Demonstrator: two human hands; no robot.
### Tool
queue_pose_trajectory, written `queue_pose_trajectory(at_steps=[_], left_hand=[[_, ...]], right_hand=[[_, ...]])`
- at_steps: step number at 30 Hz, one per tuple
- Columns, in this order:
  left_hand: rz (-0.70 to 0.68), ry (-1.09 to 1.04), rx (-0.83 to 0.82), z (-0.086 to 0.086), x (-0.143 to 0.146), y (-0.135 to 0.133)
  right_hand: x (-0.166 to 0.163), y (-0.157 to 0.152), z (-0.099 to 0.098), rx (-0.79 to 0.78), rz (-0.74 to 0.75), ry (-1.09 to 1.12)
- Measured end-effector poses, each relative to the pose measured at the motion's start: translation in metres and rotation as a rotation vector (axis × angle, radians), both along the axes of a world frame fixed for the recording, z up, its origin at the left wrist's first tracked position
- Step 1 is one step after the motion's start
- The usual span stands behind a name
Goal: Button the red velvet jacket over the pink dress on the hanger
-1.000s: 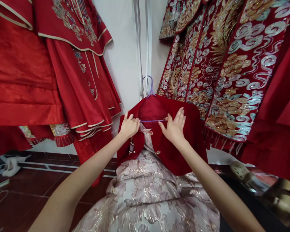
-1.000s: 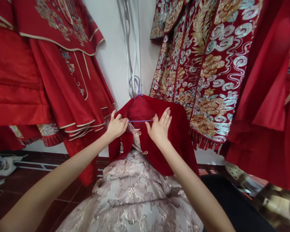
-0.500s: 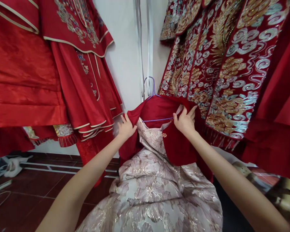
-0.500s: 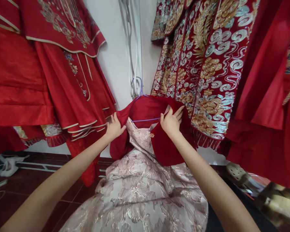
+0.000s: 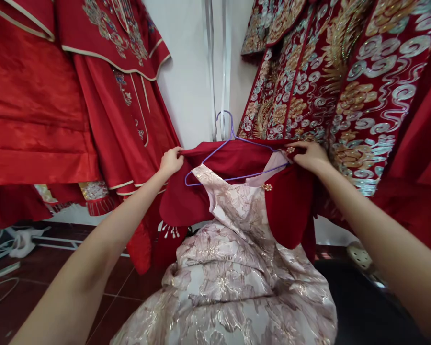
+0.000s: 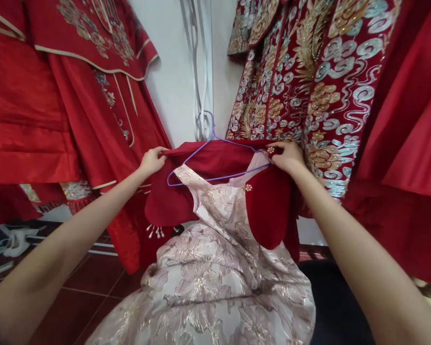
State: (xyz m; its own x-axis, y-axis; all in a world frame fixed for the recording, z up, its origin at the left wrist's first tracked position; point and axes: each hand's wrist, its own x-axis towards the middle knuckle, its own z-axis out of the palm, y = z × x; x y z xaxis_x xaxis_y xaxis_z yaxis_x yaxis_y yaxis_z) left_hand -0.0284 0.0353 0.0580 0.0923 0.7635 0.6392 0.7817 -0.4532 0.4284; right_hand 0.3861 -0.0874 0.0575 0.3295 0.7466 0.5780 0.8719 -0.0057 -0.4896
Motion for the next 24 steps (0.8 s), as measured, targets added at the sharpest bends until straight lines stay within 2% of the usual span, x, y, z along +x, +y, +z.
queue_pose_trajectory(at_steps=[3, 5, 7, 9, 12, 15, 19, 24], left_hand=[[-0.156, -0.113, -0.095, -0.014, 0.004, 0.012], [-0.213, -0.165, -0.124, -0.022, 0.006, 0.015], [-0.232, -0.190, -0.135, -0.027, 0.008, 0.015], [-0.256, -0.201, -0.147, -0.026, 0.012, 0.012], [-0.301, -0.227, -0.186, -0.021, 0.019, 0.005], [-0.339, -0.290, -0.282, -0.019, 0.022, -0.002], [-0.349, -0.435, -0.484, -0.029, 0.015, -0.004], [-0.399, -0.598, -0.893, -0.046, 0.000, 0.005]], right_hand=[[0.018, -0.003, 0.013, -0.119, 0.094, 0.085], [0.027, -0.009, 0.021, -0.207, 0.137, 0.077], [0.033, -0.016, 0.027, -0.271, 0.124, 0.049], [0.035, -0.018, 0.029, -0.268, 0.044, 0.013], [0.032, -0.013, 0.023, -0.089, -0.079, -0.109], [0.031, 0.000, 0.008, 0.073, -0.061, -0.310], [0.030, 0.022, -0.006, -0.045, -0.001, -0.409], [0.019, 0.047, -0.011, -0.196, 0.190, -0.182]])
